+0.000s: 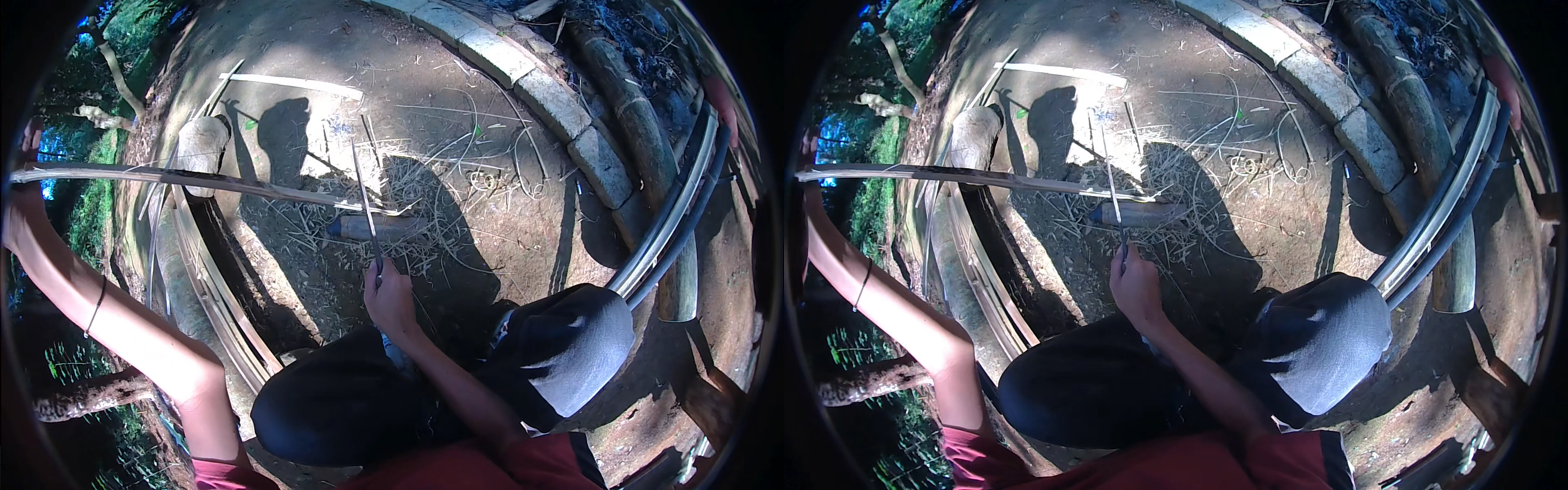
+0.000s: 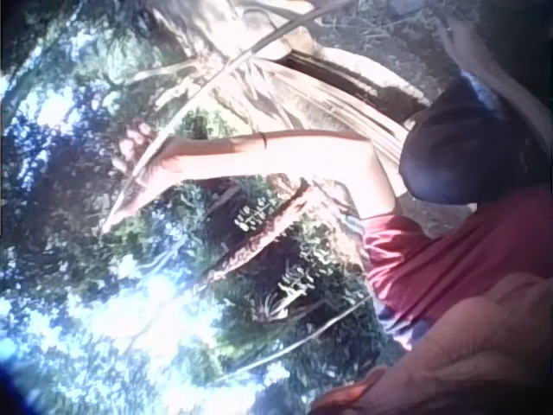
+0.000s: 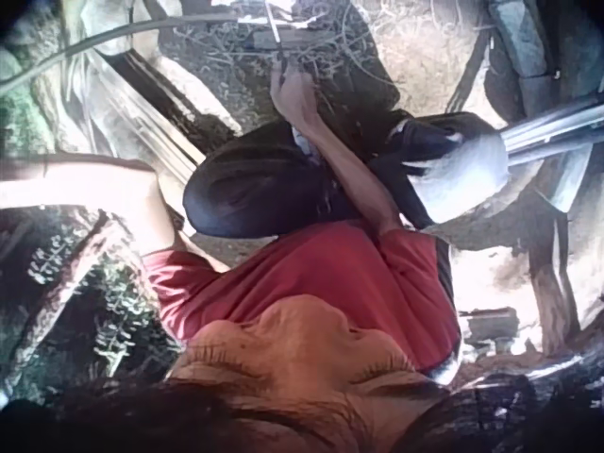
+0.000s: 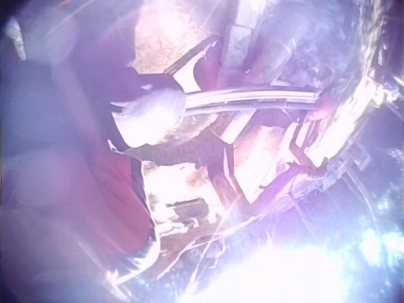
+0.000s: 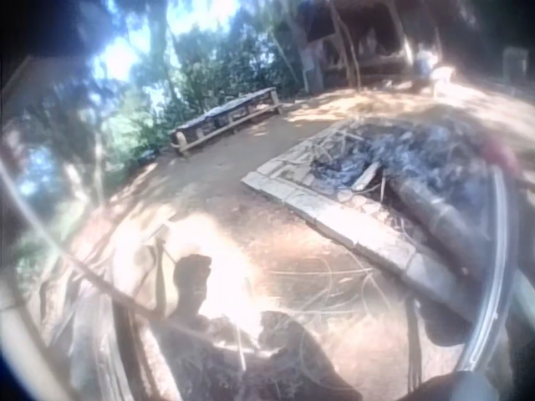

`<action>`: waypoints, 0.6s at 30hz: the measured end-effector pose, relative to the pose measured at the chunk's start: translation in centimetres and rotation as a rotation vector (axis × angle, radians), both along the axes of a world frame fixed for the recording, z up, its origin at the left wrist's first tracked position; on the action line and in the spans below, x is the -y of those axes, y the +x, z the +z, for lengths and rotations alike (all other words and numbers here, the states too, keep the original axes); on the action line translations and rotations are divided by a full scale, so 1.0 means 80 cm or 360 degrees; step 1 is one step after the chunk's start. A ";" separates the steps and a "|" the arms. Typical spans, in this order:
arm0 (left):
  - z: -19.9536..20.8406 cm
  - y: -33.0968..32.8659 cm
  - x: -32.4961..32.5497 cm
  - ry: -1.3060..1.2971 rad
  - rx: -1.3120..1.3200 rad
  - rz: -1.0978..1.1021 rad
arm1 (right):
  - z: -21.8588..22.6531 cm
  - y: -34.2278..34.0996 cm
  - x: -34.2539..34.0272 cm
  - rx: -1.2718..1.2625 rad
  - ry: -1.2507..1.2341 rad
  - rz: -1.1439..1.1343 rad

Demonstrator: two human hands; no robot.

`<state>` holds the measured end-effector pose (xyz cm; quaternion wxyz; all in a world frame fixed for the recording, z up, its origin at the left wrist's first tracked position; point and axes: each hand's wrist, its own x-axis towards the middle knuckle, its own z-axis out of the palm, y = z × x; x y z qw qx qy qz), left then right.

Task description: The person carves a piece of wood with a knife, stripping away layers to refine its shape while sitting outdoors.

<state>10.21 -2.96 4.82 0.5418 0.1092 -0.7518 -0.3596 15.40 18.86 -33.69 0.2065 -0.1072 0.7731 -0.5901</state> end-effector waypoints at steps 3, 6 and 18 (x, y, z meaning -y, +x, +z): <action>-0.008 0.037 0.029 0.0067 0.0037 0.0175 | -0.010 0.011 0.004 0.0028 0.0019 0.0021; -0.025 0.073 0.066 0.0183 -0.0031 0.0439 | -0.016 0.020 0.002 0.0168 -0.0023 0.0055; -0.034 0.073 -0.010 0.0288 -0.0232 -0.0498 | 0.058 0.001 -0.013 0.0399 -0.0377 0.0194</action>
